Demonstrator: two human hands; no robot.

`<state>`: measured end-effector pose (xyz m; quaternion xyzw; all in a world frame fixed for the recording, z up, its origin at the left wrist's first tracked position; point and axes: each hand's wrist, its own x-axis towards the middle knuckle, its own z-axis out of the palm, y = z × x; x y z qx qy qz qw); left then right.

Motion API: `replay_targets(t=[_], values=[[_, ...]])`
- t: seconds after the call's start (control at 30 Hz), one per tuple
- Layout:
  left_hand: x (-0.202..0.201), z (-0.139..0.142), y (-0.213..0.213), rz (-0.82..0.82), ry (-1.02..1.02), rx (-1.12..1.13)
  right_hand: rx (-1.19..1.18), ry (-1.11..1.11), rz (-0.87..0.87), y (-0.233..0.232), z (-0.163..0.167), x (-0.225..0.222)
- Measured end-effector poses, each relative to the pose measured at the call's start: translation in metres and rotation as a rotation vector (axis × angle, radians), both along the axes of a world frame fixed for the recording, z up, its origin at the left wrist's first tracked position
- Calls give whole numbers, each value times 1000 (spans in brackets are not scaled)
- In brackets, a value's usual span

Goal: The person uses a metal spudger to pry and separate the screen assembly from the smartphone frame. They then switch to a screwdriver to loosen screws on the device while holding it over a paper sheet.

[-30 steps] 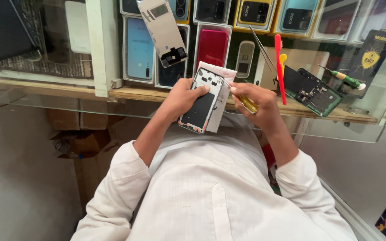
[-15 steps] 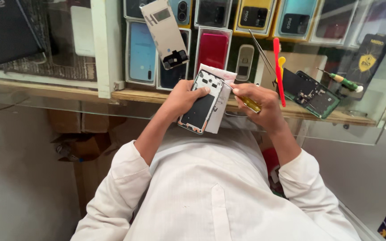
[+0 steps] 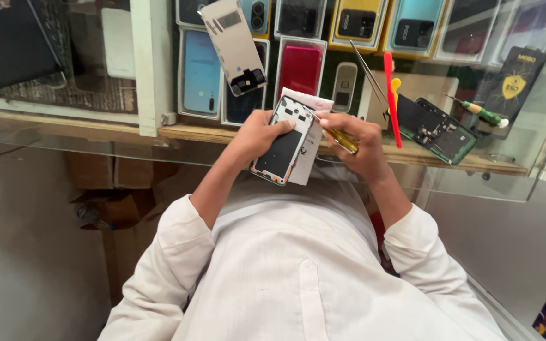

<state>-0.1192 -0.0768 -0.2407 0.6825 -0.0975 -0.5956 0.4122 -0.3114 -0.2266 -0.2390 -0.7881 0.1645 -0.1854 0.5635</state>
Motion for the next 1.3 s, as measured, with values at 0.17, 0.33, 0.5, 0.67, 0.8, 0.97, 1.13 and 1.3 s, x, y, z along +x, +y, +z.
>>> replay_targets(t=[0.17, 0.33, 0.5, 0.67, 0.8, 0.97, 1.13, 1.3], values=[[-1, -5, 1, -1, -26, -32, -32, -25, 24, -2, 3, 4], [0, -8, 1, -20, -59, -28, -101, -12, 33, -5, 7, 7], [-1, -13, 2, 5, -8, -29, -174, -73, 68, -6, 8, 14], [-1, -17, 2, -18, -115, -75, -162, -106, 54, -5, 9, 17], [-1, -17, 1, 16, 3, -51, -121, -39, 42, -4, 9, 19], [0, -14, 1, -36, -130, -40, -96, -116, 52, -4, 6, 21], [-1, -11, 2, 4, -41, -63, -41, -74, -11, 0, -10, 21], [-2, -8, 0, 14, -38, -20, 453, -209, -312, 7, -25, 13]])
